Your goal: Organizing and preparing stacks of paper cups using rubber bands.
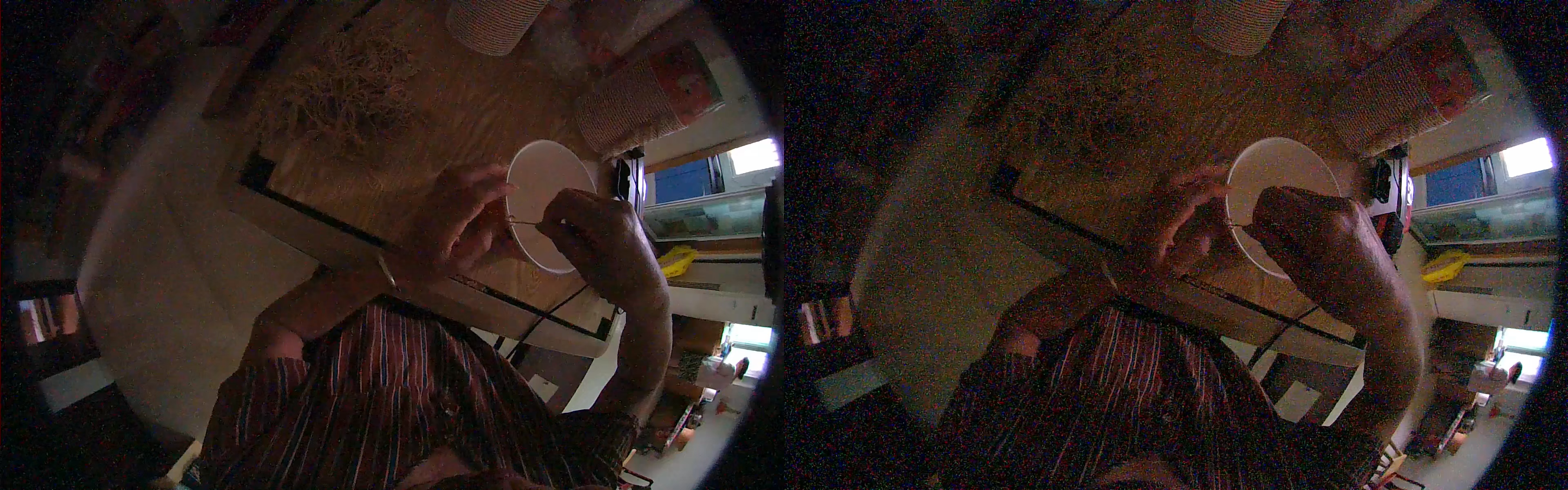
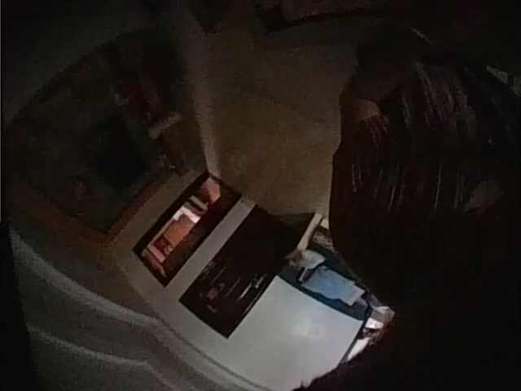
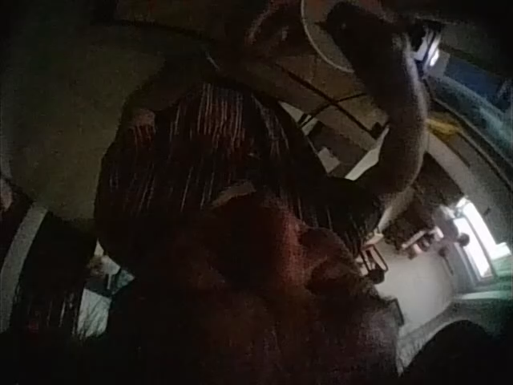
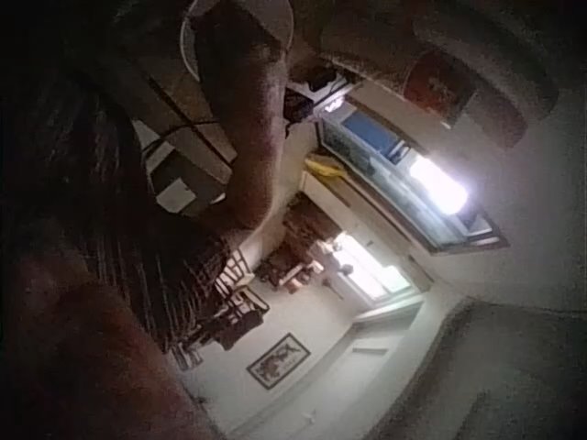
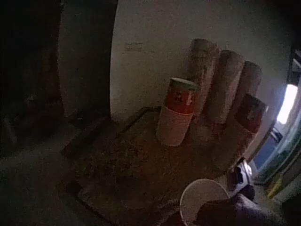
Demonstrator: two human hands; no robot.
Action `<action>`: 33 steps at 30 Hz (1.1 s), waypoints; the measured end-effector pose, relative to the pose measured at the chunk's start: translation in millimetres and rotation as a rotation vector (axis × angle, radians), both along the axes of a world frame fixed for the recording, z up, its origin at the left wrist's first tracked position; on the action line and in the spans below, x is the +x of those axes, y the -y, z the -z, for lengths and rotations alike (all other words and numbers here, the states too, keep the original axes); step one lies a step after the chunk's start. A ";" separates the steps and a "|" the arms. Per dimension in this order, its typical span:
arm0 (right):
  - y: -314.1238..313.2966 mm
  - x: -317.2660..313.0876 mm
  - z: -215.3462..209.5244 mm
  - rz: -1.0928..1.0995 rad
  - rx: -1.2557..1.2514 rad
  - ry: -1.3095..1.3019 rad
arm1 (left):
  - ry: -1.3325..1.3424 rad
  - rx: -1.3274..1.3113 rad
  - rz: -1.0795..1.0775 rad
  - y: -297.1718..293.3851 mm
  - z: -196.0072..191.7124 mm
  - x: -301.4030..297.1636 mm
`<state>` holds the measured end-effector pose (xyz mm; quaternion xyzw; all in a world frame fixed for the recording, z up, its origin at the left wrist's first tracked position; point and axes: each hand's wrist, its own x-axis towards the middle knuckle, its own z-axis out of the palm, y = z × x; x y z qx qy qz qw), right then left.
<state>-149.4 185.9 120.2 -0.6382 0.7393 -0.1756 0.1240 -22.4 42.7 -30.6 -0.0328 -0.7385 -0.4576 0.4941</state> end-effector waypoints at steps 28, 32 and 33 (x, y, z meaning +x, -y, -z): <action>-29.9 -3.7 -4.6 -0.007 0.014 -0.006 | 0.114 -0.394 0.328 23.3 4.8 -18.4; -29.1 1.9 -13.0 -0.132 0.090 -0.127 | 0.085 -0.358 0.343 23.0 10.4 -21.1; -30.4 2.1 -11.5 -0.132 0.091 -0.125 | 0.087 -0.357 0.343 23.7 9.4 -20.2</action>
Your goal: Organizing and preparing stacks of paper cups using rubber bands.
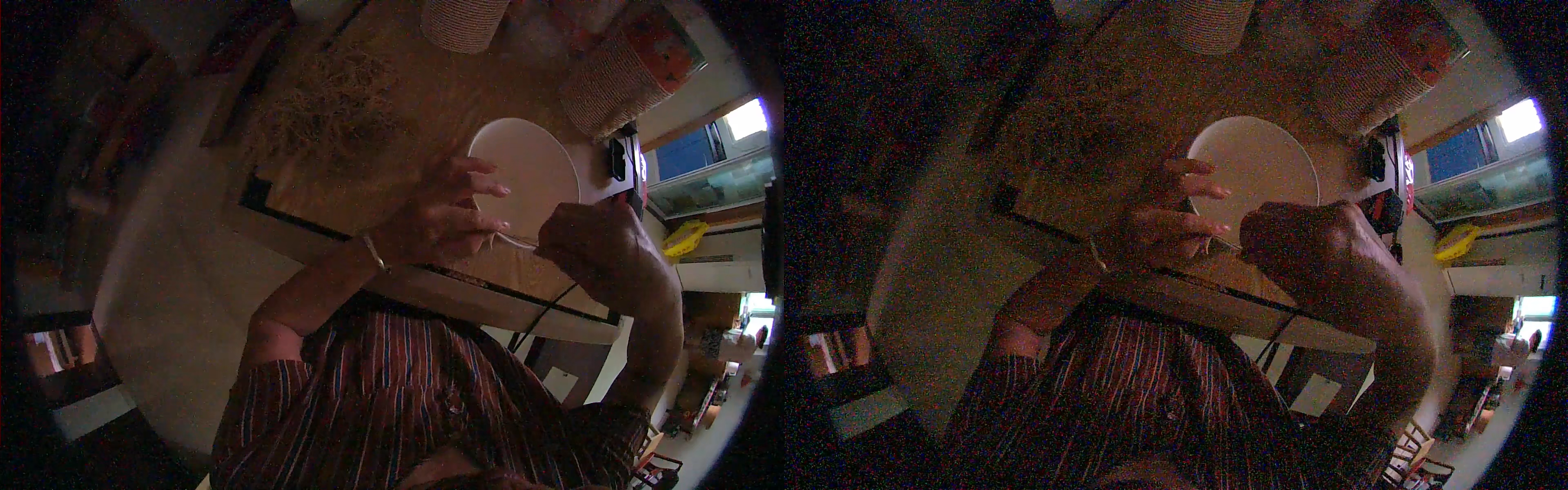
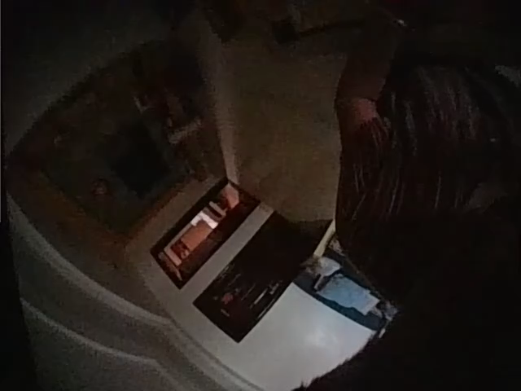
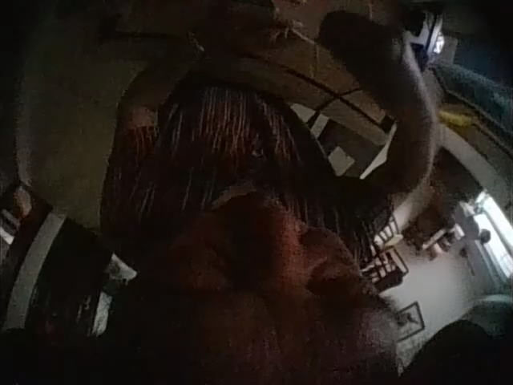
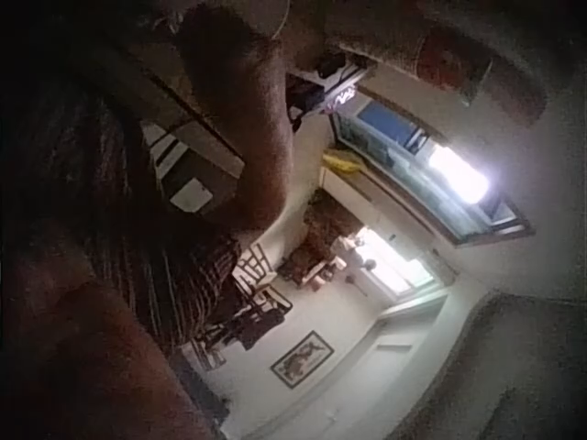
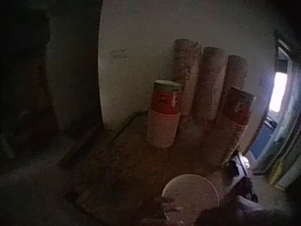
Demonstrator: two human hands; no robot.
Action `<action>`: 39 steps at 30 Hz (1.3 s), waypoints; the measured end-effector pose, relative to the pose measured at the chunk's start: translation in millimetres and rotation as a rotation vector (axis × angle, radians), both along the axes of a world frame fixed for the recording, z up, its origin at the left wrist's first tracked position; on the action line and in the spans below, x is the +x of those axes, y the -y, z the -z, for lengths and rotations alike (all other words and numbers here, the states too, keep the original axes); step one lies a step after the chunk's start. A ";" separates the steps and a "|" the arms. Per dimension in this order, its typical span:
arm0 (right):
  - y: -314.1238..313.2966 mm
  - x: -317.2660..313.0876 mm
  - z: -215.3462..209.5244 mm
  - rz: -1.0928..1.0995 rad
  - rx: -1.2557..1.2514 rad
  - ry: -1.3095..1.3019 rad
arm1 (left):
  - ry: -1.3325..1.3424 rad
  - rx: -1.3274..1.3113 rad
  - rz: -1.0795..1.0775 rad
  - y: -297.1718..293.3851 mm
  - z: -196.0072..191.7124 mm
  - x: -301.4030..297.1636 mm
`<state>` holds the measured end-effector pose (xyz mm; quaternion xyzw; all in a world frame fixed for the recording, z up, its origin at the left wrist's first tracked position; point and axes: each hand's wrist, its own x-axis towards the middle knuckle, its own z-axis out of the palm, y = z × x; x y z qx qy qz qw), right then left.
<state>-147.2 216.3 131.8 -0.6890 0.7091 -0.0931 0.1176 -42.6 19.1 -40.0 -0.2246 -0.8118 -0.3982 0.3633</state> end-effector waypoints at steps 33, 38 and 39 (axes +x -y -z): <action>-52.3 -10.7 27.8 0.122 -0.250 -0.395 | 0.300 -0.743 -0.292 -23.9 -17.1 20.0; -65.5 -34.4 50.4 0.474 -0.450 -0.592 | -0.126 -0.569 -0.394 -55.9 24.1 7.2; -87.0 -41.2 42.2 0.528 -0.434 -0.633 | -0.168 -0.555 -0.339 -68.9 3.7 -1.3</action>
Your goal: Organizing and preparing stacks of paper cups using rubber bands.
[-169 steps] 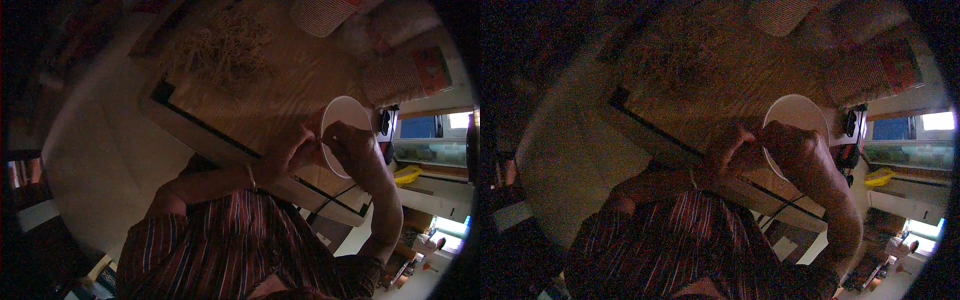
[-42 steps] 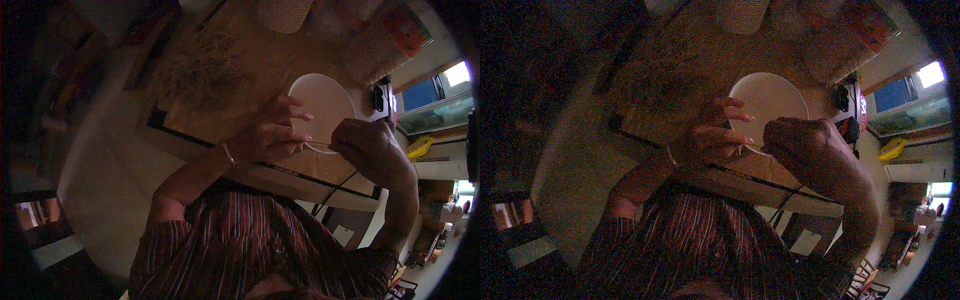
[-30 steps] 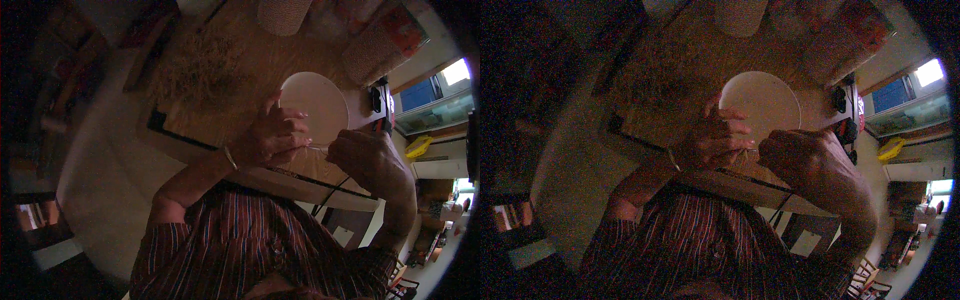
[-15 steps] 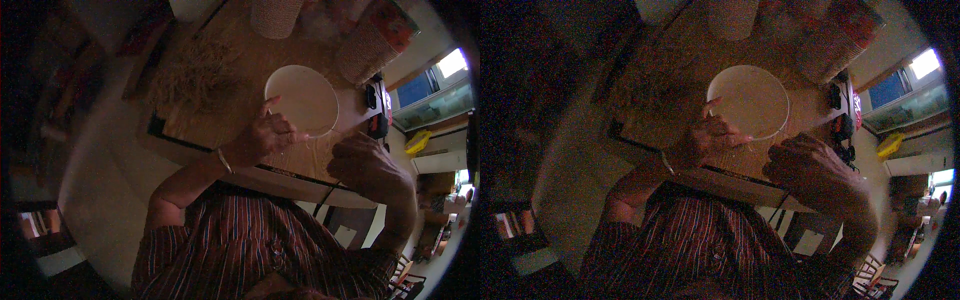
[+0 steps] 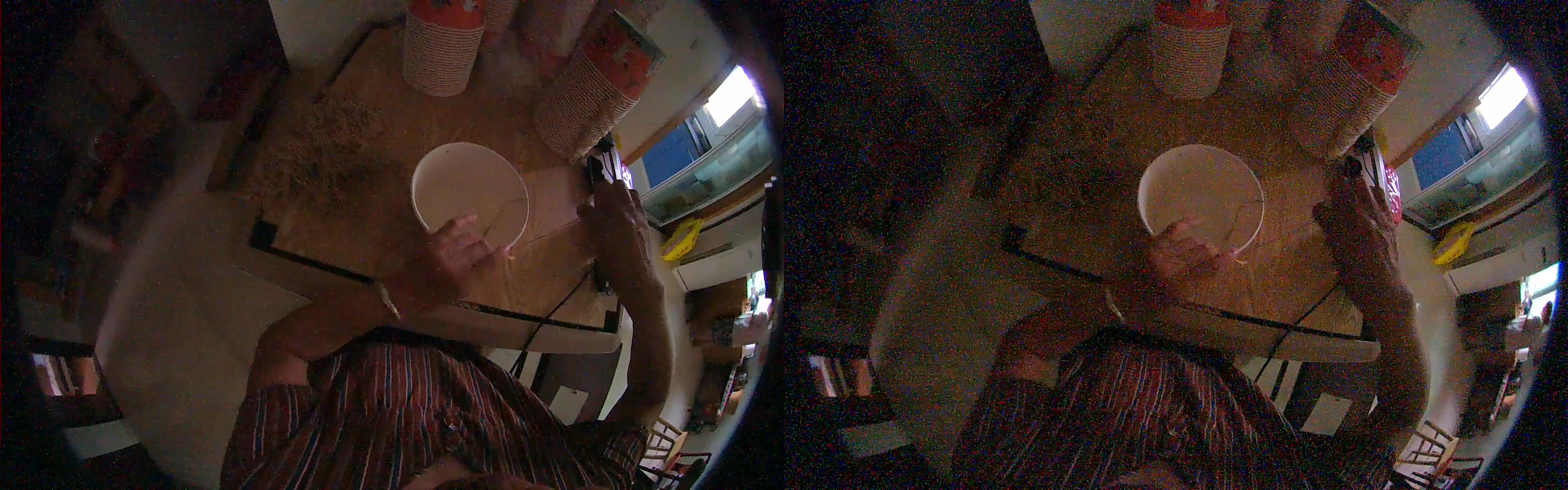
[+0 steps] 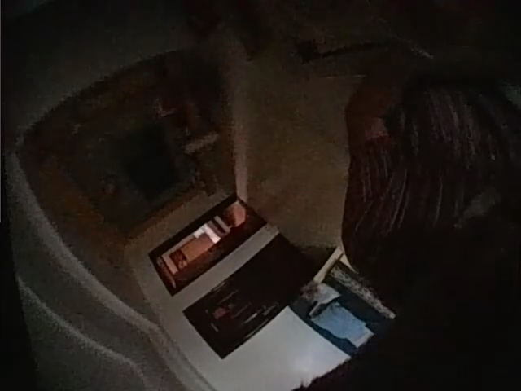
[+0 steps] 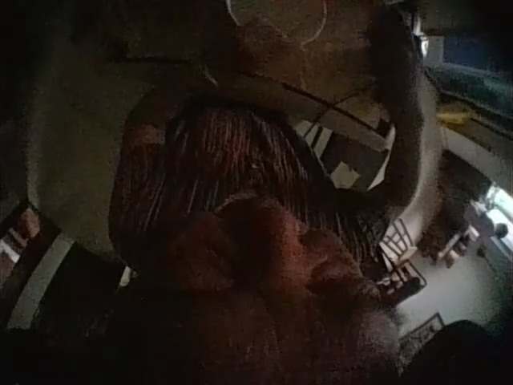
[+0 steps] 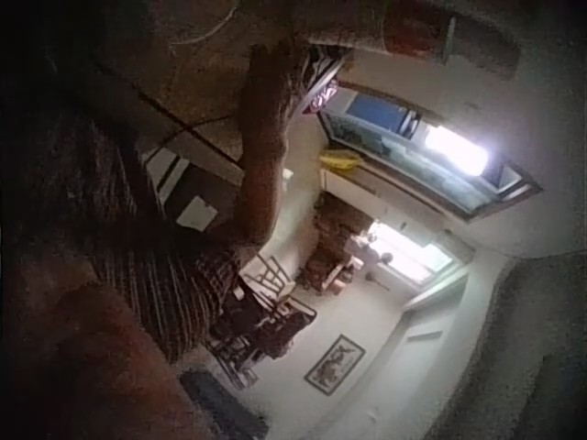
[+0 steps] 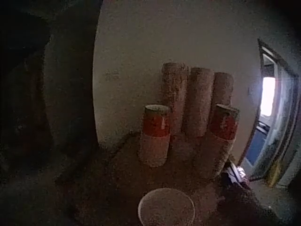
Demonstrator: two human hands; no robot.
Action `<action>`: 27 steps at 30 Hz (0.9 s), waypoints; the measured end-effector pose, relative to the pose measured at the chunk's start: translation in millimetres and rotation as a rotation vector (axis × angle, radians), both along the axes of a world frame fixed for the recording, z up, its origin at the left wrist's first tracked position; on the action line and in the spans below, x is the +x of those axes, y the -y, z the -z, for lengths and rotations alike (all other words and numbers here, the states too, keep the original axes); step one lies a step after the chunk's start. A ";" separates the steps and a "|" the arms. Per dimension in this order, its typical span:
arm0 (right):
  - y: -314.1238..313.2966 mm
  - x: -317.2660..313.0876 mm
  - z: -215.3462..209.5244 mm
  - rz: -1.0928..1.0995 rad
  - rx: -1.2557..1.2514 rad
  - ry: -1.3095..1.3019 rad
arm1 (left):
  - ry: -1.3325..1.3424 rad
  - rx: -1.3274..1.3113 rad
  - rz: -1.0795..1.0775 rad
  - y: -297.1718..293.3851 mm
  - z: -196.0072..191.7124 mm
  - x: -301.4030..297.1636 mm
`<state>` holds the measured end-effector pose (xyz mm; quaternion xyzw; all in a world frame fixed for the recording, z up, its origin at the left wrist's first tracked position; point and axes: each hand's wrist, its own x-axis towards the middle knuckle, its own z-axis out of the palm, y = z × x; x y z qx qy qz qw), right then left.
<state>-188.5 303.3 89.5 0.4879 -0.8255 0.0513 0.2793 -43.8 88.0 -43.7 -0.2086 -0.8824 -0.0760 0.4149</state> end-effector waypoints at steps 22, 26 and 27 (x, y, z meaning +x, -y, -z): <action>23.3 -125.8 3.0 -0.741 -0.958 1.498 | 0.156 0.016 -0.112 -30.2 14.7 24.7; 30.7 -82.0 -17.0 -0.182 -0.495 0.305 | 0.183 -0.063 -0.182 -32.3 25.8 35.4; 31.3 -80.2 -15.3 -0.179 -0.499 0.294 | 0.173 -0.067 -0.177 -36.2 30.5 36.7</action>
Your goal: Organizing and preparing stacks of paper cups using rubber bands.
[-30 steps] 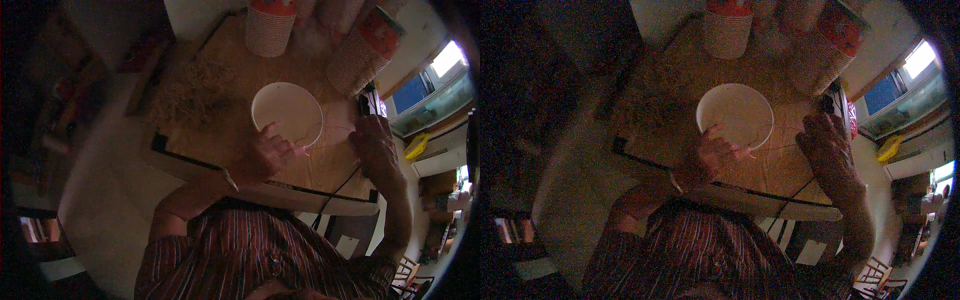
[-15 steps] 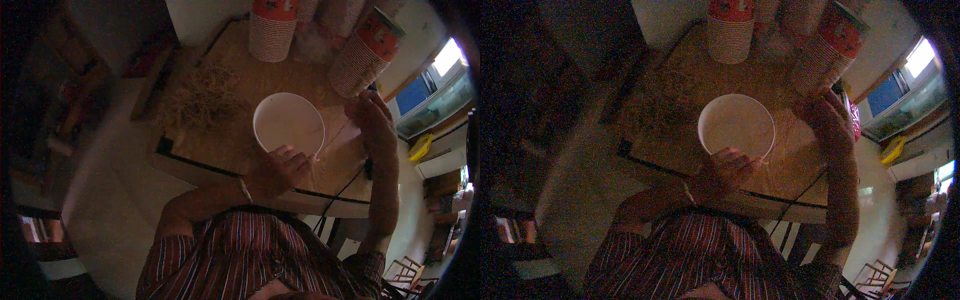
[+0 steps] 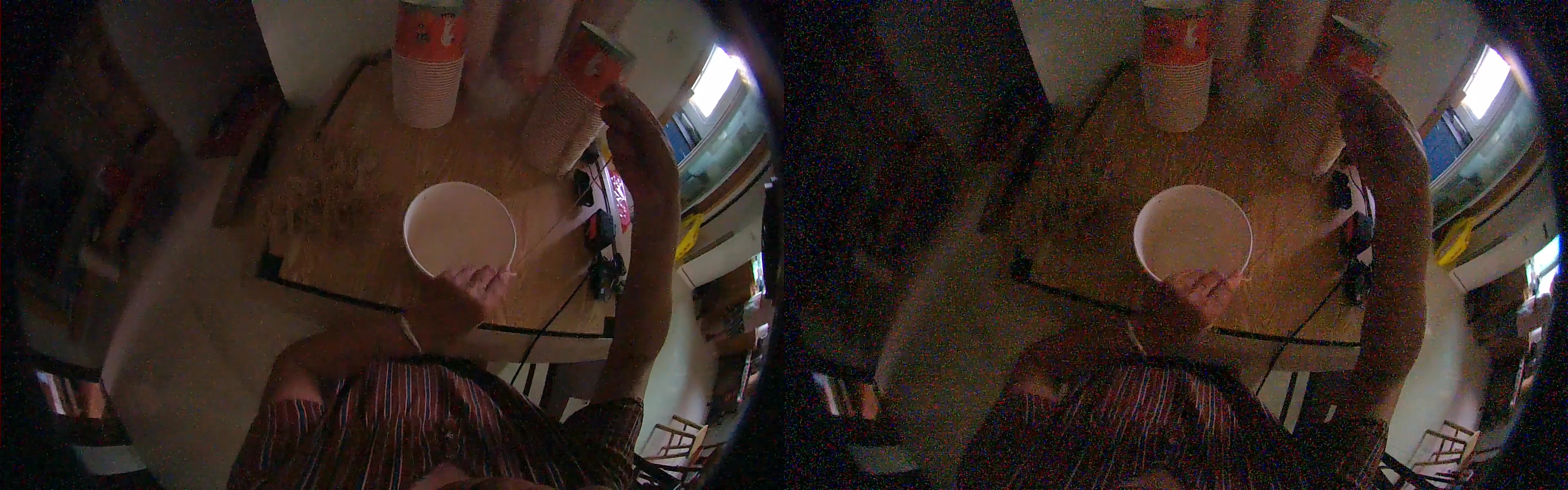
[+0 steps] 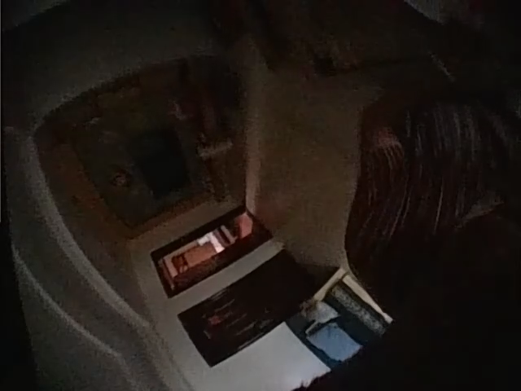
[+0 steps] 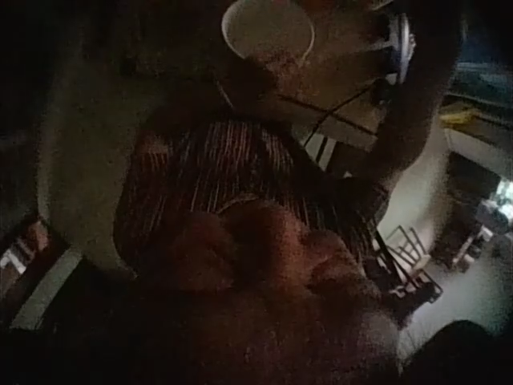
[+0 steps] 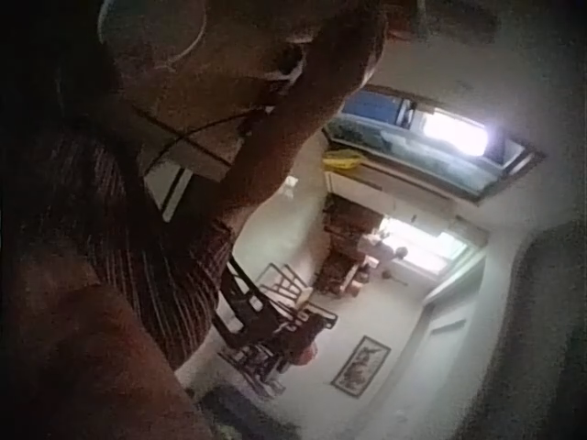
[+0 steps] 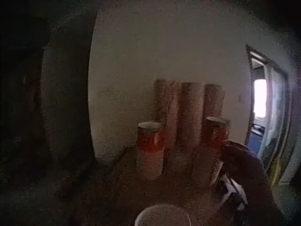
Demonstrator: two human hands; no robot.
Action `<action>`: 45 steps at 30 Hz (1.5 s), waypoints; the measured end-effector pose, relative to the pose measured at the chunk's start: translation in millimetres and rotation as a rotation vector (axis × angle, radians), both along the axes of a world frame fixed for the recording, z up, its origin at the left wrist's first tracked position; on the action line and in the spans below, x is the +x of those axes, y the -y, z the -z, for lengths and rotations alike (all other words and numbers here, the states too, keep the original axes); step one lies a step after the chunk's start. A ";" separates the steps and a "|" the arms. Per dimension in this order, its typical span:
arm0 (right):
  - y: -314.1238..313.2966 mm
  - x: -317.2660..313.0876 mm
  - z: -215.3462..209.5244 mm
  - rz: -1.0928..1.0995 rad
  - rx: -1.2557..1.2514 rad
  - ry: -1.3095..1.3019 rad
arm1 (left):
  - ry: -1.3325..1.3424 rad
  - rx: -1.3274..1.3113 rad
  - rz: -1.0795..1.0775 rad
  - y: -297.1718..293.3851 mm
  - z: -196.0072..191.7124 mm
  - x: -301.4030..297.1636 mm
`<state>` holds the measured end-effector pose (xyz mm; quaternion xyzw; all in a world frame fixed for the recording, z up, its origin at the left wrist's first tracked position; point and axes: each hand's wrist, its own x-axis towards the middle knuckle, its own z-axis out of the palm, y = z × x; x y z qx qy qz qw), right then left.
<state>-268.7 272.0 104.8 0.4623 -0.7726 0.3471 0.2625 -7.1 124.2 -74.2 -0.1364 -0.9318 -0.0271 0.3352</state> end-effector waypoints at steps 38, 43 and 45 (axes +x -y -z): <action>42.4 90.8 75.7 -0.152 0.232 -0.373 | 0.133 0.410 0.060 107.2 -58.9 -34.7; 60.9 133.6 69.8 -0.372 0.087 1.117 | 0.162 0.064 -0.126 79.6 -86.3 -25.3; 66.4 125.1 94.0 -0.509 0.015 1.198 | 0.153 -0.093 -0.140 77.8 -82.6 -27.0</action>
